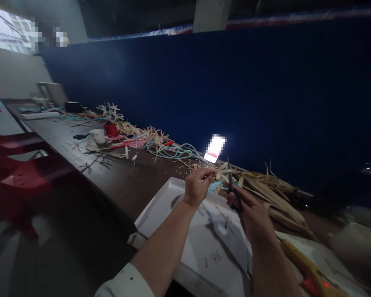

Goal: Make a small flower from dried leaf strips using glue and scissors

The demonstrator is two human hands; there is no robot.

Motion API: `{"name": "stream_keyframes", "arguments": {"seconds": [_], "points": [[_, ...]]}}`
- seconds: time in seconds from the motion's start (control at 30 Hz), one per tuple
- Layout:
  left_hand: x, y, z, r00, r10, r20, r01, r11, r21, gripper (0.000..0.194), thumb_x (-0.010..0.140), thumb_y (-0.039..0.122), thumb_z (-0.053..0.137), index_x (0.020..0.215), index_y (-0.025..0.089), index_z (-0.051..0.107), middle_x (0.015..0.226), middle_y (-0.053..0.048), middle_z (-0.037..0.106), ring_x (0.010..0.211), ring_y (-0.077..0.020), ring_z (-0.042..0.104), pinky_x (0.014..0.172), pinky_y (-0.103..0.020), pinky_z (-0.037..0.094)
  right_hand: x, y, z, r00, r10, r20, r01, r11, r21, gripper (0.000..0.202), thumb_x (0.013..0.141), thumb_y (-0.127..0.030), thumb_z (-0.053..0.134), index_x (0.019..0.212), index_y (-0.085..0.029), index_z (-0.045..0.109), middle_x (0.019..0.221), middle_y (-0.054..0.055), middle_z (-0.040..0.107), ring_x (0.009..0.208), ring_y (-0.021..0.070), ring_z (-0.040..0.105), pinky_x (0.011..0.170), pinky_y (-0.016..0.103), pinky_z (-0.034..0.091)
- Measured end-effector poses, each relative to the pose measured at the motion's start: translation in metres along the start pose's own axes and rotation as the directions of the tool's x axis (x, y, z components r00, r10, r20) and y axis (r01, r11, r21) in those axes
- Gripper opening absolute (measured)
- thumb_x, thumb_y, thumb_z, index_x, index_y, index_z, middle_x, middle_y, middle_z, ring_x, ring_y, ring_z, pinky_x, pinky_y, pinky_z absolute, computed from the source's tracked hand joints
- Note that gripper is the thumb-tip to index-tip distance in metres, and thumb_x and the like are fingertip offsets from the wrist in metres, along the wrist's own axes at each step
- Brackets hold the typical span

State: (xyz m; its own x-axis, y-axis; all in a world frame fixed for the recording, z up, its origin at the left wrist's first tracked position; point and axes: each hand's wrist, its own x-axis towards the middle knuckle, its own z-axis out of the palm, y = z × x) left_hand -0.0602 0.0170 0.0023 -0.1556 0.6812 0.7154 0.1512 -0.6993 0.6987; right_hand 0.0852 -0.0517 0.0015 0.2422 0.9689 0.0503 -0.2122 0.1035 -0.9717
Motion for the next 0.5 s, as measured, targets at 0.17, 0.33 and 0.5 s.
{"name": "stream_keyframes", "arguments": {"seconds": [0.17,0.33,0.5], "points": [[0.001,0.001,0.000,1.000,0.005,-0.018,-0.005,1.000,-0.015,0.011,0.077,0.017,0.062,0.083,0.018,0.071,0.084,-0.005,0.071,0.079,-0.0137,0.064,0.071,-0.024,0.052,0.003,-0.002,0.001,0.976,-0.092,-0.198,0.065,0.988,-0.138,0.054,0.052,-0.032,0.082,0.102,-0.019,0.065,0.074,0.000,0.067,0.066,0.0156,0.061,0.064,0.028,0.048],[0.000,0.001,0.000,1.000,0.002,-0.029,-0.003,1.000,-0.024,0.011,0.077,0.019,0.062,0.083,0.019,0.071,0.084,-0.005,0.071,0.079,-0.0139,0.064,0.071,-0.024,0.052,0.008,0.002,-0.011,0.902,-0.307,-0.303,0.069,0.797,-0.600,0.027,0.058,-0.040,0.073,0.066,-0.019,0.057,0.054,0.000,0.058,0.052,0.0161,0.053,0.051,0.027,0.040],[-0.001,-0.001,0.001,0.998,-0.055,-0.005,0.055,0.997,-0.055,0.011,0.077,0.020,0.062,0.082,0.017,0.071,0.084,-0.006,0.070,0.079,-0.0147,0.064,0.071,-0.025,0.051,0.006,0.002,-0.012,0.927,-0.239,-0.288,0.002,0.773,-0.634,0.027,0.061,-0.045,0.066,0.065,-0.020,0.057,0.053,0.002,0.058,0.046,0.0154,0.050,0.044,0.026,0.039]]}}
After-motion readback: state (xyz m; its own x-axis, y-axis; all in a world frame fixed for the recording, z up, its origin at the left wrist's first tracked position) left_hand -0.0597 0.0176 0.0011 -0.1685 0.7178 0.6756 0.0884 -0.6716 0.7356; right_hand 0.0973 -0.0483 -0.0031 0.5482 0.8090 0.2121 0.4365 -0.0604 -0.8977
